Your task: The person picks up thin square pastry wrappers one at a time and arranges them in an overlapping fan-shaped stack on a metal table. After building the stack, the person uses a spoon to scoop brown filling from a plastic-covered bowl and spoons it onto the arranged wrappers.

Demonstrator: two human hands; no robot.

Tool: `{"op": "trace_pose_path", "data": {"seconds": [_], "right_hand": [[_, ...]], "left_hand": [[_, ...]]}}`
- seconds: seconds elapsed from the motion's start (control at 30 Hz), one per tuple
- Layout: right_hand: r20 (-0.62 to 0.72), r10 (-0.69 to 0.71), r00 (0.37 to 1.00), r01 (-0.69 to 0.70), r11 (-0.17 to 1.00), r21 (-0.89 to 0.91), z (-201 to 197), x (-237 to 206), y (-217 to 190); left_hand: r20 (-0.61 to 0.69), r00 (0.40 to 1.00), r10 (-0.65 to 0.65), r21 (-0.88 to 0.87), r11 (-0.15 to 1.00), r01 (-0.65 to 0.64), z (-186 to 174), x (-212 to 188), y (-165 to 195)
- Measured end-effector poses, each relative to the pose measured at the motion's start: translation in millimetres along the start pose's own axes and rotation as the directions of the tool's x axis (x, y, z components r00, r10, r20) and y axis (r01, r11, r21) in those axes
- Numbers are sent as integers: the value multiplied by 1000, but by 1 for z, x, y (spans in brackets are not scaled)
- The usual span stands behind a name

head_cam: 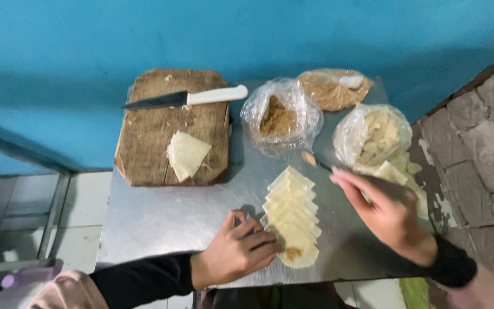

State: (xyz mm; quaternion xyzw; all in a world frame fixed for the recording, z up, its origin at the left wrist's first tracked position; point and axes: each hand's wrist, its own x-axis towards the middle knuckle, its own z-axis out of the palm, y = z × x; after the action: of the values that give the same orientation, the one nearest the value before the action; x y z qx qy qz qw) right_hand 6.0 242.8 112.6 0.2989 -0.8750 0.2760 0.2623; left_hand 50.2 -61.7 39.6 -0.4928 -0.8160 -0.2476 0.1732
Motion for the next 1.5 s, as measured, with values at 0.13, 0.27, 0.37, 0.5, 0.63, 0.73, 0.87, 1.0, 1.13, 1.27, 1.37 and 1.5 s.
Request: {"op": "trace_pose_path", "data": {"seconds": [0.13,0.27,0.37,0.5,0.63,0.73,0.87,1.0,1.13,1.27,1.37,1.5], "right_hand": [[6,75,997,-75,996,48,33,54,27],[37,79,996,-81,994,73,62,82,47],[120,152,981,-156,987,28,77,92,59],[151,187,971,-209,968,141,88,92,68],[168,241,956,-283,909,305,95,88,78],[217,282,935,-349,848,399,101,88,90],[232,309,922,-384,806,450,104,86,104],[225,320,920,-391,741,546,99,82,107],[249,368,896,-441,666,602,90,84,97],[296,451,842,-528,571,629,66,77,79],[326,542,775,-602,473,644,51,66,62],[378,600,705,-674,404,618,28,34,40]], "left_hand": [[-10,1000,3,-21,1000,-3,3,-2,-3],[-67,998,22,16,1000,-20,10,-3,-7],[-100,995,11,-15,1000,-13,16,-6,-10],[-99,995,-7,-10,1000,6,25,-8,-12],[-98,995,-19,-25,1000,17,26,-11,-13],[-88,996,-20,-34,999,17,27,-11,-14],[-55,998,-29,-63,998,26,26,-11,-14],[-46,998,-32,-79,996,29,23,-12,-13],[-43,998,-36,-76,997,33,21,-8,-11],[-33,999,2,-25,1000,-2,11,-5,-9],[-16,999,31,7,999,-31,3,-3,-8],[-29,999,43,42,998,-42,0,1,-3]]}}
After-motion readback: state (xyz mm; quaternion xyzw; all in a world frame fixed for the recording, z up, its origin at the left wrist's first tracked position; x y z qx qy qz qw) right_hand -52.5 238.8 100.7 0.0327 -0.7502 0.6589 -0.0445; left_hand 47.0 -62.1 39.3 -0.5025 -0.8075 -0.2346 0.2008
